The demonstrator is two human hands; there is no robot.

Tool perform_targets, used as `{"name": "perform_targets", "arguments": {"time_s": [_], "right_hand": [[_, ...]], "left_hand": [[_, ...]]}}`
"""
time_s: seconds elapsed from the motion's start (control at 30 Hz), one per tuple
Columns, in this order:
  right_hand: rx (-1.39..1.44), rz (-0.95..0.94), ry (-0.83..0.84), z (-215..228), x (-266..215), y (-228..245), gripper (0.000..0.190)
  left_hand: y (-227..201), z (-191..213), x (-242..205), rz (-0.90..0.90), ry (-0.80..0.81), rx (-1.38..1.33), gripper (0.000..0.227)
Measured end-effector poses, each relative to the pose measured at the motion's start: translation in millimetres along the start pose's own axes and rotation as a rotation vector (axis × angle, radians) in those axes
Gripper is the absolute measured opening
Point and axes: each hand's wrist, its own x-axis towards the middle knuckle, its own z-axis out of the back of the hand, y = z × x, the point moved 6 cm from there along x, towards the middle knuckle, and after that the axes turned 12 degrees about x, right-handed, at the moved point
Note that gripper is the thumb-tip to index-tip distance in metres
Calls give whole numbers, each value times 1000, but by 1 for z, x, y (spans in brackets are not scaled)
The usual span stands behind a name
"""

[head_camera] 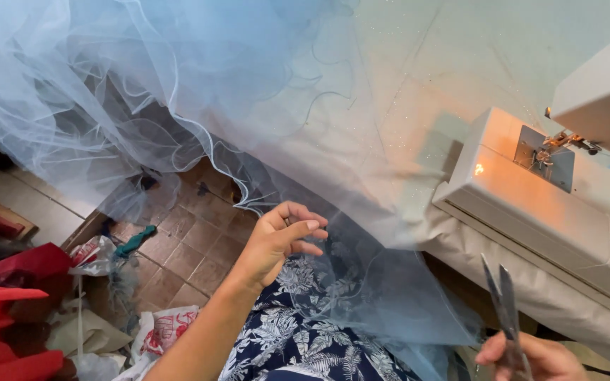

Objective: The person is using scissors to cut a long edge of light blue tulle fabric on a sewing table.

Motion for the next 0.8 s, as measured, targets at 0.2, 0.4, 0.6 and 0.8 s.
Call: {"name": "perform_targets", "arguments": {"time_s": [0.2,0.4,0.6,0.8], "right_hand": [[-332,6,600,-197,-31,37,79],[-540,-68,772,-243,-22,21,51],[-537,48,696,-261,1,6,64],[-558,243,558,-287,11,17,63]], "left_hand": [[2,-2,-5,-49,-23,27,8],[3,2,-10,-67,-47,17,11],[2,1,-14,-87,-34,46,8],[-6,-3,-17,-131,-15,7,9]]}}
